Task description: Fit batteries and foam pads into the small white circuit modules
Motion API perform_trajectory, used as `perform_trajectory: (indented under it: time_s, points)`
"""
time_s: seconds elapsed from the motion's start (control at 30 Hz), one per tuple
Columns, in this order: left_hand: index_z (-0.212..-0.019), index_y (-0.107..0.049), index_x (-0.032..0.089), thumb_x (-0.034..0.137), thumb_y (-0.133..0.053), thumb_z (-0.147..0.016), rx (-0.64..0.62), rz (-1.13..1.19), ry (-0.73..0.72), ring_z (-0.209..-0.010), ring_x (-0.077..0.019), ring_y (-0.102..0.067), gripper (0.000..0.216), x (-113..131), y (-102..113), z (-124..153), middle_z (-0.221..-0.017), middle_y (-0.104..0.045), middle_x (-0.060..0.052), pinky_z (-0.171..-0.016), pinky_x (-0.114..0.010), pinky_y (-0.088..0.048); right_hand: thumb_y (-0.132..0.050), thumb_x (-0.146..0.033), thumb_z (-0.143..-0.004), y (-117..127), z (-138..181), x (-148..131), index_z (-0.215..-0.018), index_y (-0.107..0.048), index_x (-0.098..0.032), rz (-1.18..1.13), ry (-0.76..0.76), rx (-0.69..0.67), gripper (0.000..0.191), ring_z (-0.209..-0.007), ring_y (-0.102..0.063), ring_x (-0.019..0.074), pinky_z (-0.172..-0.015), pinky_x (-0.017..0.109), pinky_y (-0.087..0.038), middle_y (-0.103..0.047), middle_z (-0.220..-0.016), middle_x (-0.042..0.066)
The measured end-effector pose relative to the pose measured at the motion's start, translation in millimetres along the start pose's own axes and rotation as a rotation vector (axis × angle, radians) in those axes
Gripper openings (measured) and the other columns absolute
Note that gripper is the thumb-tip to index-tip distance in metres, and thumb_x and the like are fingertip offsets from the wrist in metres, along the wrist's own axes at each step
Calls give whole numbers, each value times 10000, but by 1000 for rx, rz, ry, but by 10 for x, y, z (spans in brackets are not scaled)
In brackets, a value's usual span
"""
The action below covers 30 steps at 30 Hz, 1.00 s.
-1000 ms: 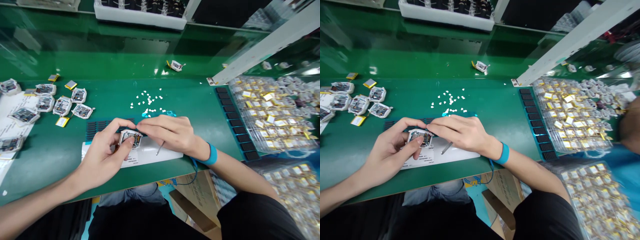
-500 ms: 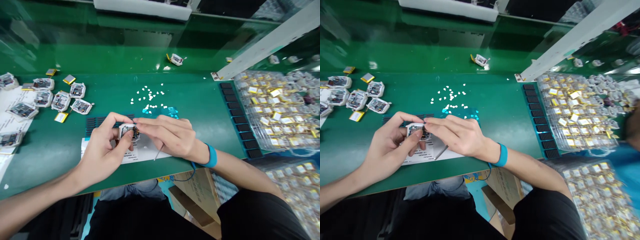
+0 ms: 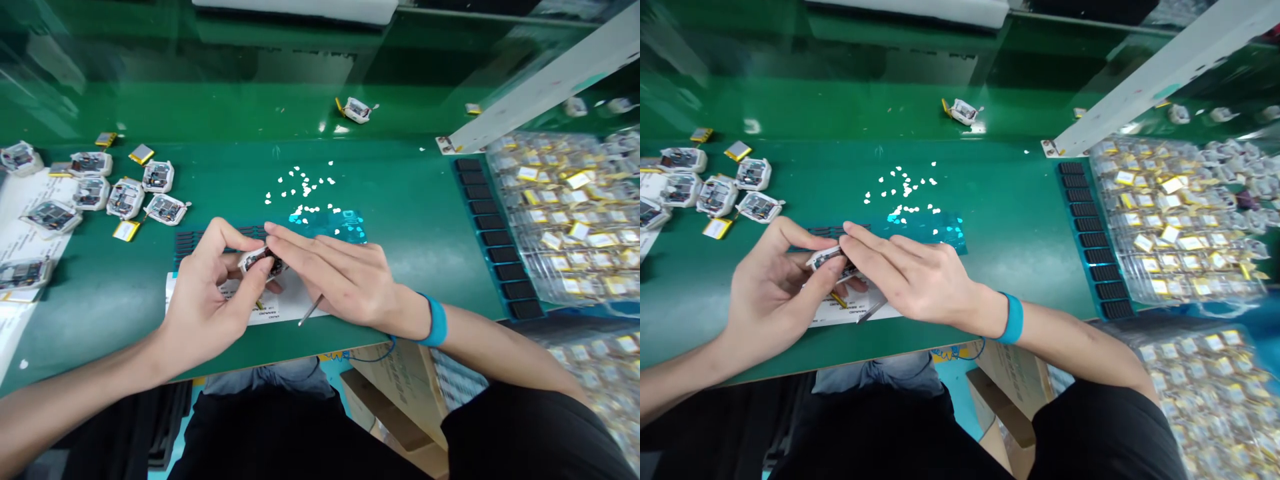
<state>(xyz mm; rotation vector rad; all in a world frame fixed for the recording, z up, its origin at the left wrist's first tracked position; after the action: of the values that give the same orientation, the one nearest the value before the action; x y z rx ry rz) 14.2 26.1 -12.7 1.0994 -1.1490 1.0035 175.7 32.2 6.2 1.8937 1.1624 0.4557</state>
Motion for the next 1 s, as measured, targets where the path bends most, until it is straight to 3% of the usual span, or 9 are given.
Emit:
perform_trajectory:
  time_s: [0.1,0.17,0.23,0.4,0.57,0.7,0.8,0.87,1.0]
  points:
    - [-968,-472,241,242,-623,-940,18,38,14,-607,-157,-724,154,29,27,-57,-710,-684,38,-520,-255,-590,-430,-68,-1004,-12,-10,47,-1402,-520,-95,-213,-66,-30,409,-1193,-692,179,-886,266,-641,-641,-1392,141]
    - [-967,-485,235,245,-626,-941,29,52,6,-576,-151,-713,143,48,44,-77,-715,-671,37,-497,-256,-581,-391,-94,-1028,-7,-23,66,-1446,-466,-69,-297,-74,-37,425,-1222,-673,161,-889,229,-630,-613,-1422,161]
    - [-962,-495,231,249,-627,-944,36,45,-14,-569,-144,-707,135,60,56,-75,-760,-671,31,-493,-258,-571,-378,-164,-1058,-4,-32,96,-1470,-449,-100,-312,-105,-42,423,-1141,-709,138,-848,203,-629,-615,-1427,141]
    - [-970,-502,235,251,-589,-971,-27,-90,-72,-622,-143,-718,89,47,37,-6,-837,-693,11,-525,-257,-562,-460,-326,-1065,-34,-46,164,-1313,-612,-150,-448,-235,-32,340,-985,-748,118,-846,204,-616,-745,-1224,68]
    - [-988,-515,241,210,-567,-971,-40,-403,-259,-662,-151,-725,62,83,10,61,-749,-685,30,-577,-259,-542,-537,-244,-1028,-68,-73,146,-1162,-672,-138,-617,-280,-48,218,-1036,-734,130,-851,212,-592,-762,-1169,74]
    - [-1116,-485,253,164,-598,-951,-19,-423,-347,-839,-148,-772,220,97,-23,65,-975,-750,1,-673,-225,-578,-620,-239,-989,-69,-99,153,-1052,-646,-151,-701,-305,-92,111,-752,-685,61,-684,167,-530,-768,-1059,33]
    - [-1274,-429,269,152,-630,-933,-23,-448,-419,-956,-162,-774,412,128,-55,85,-1159,-745,-34,-779,-229,-609,-612,-208,-991,-43,-109,149,-998,-620,-134,-697,-243,-72,75,-805,-670,67,-727,169,-520,-746,-1003,40]
    - [-1308,-425,267,148,-639,-930,-30,-516,-437,-970,-173,-774,451,145,-73,107,-1176,-749,-44,-774,-229,-616,-594,-154,-984,-35,-101,144,-992,-618,-123,-660,-205,-49,40,-842,-666,87,-732,180,-515,-728,-970,50]
    - [-1298,-482,231,169,-652,-925,-15,-602,-427,-895,-183,-784,415,175,-85,120,-1108,-779,-50,-727,-227,-614,-603,-151,-968,-42,-81,141,-984,-630,-125,-627,-211,-12,41,-726,-635,85,-647,188,-487,-713,-871,27]
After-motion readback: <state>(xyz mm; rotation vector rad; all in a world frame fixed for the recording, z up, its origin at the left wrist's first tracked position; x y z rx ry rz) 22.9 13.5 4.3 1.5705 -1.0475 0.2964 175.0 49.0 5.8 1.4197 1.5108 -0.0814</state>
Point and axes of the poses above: each hand's wrist, its own z-axis away from the middle knuckle, its own y-axis out of the back of the hand, x = y × z, the point moved 5 cm from there along -z, towards the middle knuckle
